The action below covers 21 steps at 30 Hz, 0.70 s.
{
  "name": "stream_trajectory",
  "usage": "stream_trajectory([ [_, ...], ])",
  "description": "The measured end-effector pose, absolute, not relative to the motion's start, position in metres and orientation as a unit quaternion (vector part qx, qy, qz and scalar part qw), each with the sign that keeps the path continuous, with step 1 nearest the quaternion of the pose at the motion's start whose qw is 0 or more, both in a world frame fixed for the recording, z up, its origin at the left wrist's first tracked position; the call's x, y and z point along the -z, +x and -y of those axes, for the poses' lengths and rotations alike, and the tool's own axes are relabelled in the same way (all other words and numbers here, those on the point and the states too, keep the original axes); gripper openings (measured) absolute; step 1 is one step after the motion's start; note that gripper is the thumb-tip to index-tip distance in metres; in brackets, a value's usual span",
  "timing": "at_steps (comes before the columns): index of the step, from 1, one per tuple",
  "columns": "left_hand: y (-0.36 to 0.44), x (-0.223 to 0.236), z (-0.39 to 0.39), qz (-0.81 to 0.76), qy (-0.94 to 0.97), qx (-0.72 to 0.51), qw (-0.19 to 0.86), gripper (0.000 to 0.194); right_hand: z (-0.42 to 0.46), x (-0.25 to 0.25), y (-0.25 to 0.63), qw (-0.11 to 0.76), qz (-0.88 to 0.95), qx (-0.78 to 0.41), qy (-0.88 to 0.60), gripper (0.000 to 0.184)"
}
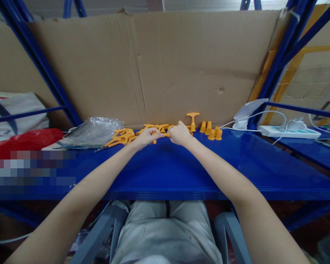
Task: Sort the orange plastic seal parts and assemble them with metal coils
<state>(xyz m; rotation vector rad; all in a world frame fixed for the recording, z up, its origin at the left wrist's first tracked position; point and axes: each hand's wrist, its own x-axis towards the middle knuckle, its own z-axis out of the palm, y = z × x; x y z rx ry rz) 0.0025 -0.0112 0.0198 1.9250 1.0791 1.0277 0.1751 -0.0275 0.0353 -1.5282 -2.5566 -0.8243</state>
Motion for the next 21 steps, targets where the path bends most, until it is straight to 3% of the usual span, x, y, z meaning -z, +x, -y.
stream_trajectory([
  [10, 0.003, -0.014, 0.007, -0.408, 0.762, -0.414, 0.287, 0.036, 0.026, -0.03, 0.18, 0.035, 0.826, 0.252, -0.503, 0.03],
  [21, -0.035, -0.01, -0.026, -0.459, 0.704, -0.439, 0.317, 0.025, 0.007, -0.012, 0.2, 0.168, 0.899, 0.237, -0.328, 0.025],
])
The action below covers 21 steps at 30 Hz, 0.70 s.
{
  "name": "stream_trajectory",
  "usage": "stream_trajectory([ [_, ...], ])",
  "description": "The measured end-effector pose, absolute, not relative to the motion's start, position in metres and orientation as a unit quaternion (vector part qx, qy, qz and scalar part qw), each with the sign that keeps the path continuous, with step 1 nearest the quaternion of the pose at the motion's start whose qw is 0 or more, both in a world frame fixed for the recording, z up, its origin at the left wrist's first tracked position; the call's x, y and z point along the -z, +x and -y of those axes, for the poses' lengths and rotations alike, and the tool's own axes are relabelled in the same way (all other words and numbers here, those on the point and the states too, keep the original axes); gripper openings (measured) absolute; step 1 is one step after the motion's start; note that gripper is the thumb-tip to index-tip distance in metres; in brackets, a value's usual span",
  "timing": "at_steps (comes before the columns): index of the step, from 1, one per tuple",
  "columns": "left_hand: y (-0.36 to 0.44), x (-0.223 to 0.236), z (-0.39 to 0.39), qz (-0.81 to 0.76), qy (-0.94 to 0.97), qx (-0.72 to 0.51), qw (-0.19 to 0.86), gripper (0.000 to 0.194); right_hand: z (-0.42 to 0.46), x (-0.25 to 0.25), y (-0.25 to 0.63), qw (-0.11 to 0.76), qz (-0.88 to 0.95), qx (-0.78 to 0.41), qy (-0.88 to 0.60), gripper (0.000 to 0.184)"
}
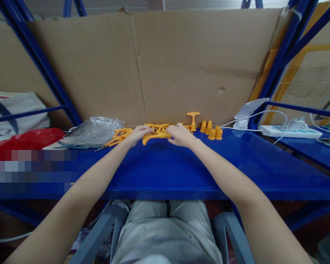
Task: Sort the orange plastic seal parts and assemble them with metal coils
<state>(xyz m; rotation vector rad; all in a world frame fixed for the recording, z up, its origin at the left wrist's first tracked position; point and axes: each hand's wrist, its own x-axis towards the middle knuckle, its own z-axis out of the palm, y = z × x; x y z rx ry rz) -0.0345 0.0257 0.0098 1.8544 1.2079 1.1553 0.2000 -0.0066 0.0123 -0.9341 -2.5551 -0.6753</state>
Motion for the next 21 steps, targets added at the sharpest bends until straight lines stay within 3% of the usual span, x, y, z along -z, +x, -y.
stream_trajectory([
  [3, -0.046, -0.008, -0.035, -0.529, 0.694, -0.422, 0.246, 0.022, -0.001, -0.005, 0.202, 0.177, 0.912, 0.234, -0.286, 0.02],
  [6, -0.066, -0.006, -0.041, -0.61, 0.688, -0.389, 0.054, 0.008, -0.001, -0.001, 0.202, 0.16, 0.911, 0.231, -0.301, 0.021],
  [9, -0.086, 0.0, -0.046, -0.654, 0.682, -0.315, -0.088, 0.024, 0.003, -0.001, 0.201, 0.132, 0.909, 0.218, -0.33, 0.023],
  [14, -0.103, 0.01, -0.053, -0.701, 0.687, -0.172, -0.081, 0.044, 0.011, -0.005, 0.199, 0.096, 0.898, 0.193, -0.383, 0.025],
  [21, -0.1, 0.005, -0.053, -0.719, 0.693, -0.023, -0.051, 0.046, 0.018, -0.009, 0.195, 0.066, 0.881, 0.17, -0.437, 0.022],
])
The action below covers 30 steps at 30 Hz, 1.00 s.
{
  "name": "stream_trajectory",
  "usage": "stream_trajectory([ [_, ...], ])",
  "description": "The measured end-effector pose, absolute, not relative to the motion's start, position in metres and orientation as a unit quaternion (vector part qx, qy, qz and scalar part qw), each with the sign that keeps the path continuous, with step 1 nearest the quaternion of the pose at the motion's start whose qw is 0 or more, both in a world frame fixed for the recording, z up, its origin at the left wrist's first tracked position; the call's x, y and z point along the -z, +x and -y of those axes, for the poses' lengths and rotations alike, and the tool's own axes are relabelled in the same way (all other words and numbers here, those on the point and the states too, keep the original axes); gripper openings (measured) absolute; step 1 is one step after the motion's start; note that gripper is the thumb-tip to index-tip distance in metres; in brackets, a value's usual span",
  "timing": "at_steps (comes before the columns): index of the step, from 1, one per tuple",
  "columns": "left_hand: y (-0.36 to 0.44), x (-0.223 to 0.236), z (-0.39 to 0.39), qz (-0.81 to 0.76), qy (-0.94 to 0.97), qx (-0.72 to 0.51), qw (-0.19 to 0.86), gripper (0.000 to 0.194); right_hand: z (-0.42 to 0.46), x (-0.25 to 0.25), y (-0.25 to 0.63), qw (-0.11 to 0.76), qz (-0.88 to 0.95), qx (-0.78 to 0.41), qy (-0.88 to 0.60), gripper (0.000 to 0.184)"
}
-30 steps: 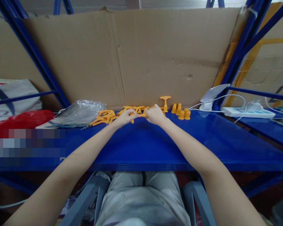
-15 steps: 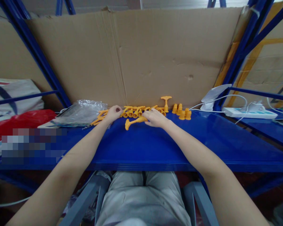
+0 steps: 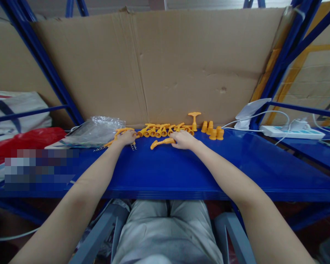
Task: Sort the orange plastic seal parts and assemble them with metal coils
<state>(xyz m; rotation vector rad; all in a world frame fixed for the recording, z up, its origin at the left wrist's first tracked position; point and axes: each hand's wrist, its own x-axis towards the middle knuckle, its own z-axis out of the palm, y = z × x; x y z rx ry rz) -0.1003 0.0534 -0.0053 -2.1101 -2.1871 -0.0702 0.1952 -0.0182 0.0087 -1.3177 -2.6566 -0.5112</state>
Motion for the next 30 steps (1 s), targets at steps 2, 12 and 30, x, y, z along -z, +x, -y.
stream_trajectory([
  [2, -0.097, 0.003, -0.053, 0.726, -0.686, -0.005, 0.044, 0.046, 0.019, -0.009, 0.195, 0.063, 0.88, 0.164, -0.441, 0.022],
  [12, -0.088, -0.001, -0.056, 0.722, -0.687, -0.072, 0.028, 0.057, 0.007, 0.003, 0.199, 0.206, 0.869, 0.058, -0.446, 0.028],
  [30, -0.091, 0.0, -0.055, 0.685, -0.724, -0.067, 0.051, 0.052, -0.023, -0.037, 0.156, 0.364, 0.783, 0.024, -0.504, 0.033],
])
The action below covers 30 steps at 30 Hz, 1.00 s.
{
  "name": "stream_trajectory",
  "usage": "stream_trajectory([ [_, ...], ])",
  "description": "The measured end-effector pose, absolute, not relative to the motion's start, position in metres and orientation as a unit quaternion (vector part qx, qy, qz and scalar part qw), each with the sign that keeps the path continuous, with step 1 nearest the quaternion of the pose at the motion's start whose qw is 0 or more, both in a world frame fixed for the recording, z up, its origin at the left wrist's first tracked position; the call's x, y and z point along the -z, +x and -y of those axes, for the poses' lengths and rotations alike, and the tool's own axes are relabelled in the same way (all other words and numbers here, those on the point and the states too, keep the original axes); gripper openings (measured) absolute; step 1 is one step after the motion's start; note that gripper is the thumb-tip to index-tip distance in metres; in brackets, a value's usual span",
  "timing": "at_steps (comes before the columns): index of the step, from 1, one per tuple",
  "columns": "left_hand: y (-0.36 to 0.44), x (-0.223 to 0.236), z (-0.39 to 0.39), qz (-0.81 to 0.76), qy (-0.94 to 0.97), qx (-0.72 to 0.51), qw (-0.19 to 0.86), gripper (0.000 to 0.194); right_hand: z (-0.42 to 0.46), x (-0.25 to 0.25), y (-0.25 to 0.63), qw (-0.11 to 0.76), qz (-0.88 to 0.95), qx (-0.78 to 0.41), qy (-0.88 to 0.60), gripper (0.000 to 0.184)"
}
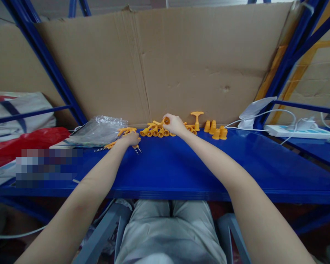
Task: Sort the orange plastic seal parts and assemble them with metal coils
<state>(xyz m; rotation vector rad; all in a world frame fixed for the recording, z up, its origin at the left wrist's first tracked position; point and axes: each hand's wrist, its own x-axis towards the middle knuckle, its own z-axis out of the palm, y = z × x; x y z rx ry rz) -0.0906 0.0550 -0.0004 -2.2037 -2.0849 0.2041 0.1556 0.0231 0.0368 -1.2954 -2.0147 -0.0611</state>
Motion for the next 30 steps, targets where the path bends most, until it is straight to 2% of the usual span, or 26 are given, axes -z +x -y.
stream_trajectory([
  [5, -0.088, -0.002, -0.05, 0.681, -0.727, -0.071, 0.051, 0.046, -0.029, -0.05, 0.159, 0.253, 0.755, 0.134, -0.591, 0.037],
  [9, -0.085, -0.005, -0.046, 0.684, -0.724, -0.073, 0.051, 0.046, -0.03, -0.052, 0.177, 0.151, 0.761, 0.218, -0.591, 0.036],
  [14, -0.082, -0.005, -0.043, 0.684, -0.723, -0.076, 0.05, 0.049, -0.033, -0.046, 0.208, 0.068, 0.765, 0.253, -0.589, 0.038],
  [19, -0.083, -0.004, -0.045, 0.688, -0.72, -0.082, 0.053, 0.05, -0.036, -0.03, 0.234, 0.046, 0.763, 0.264, -0.588, 0.034],
  [30, -0.083, -0.003, -0.046, 0.688, -0.719, -0.085, 0.06, 0.048, -0.038, -0.024, 0.234, 0.104, 0.724, 0.23, -0.642, 0.035],
])
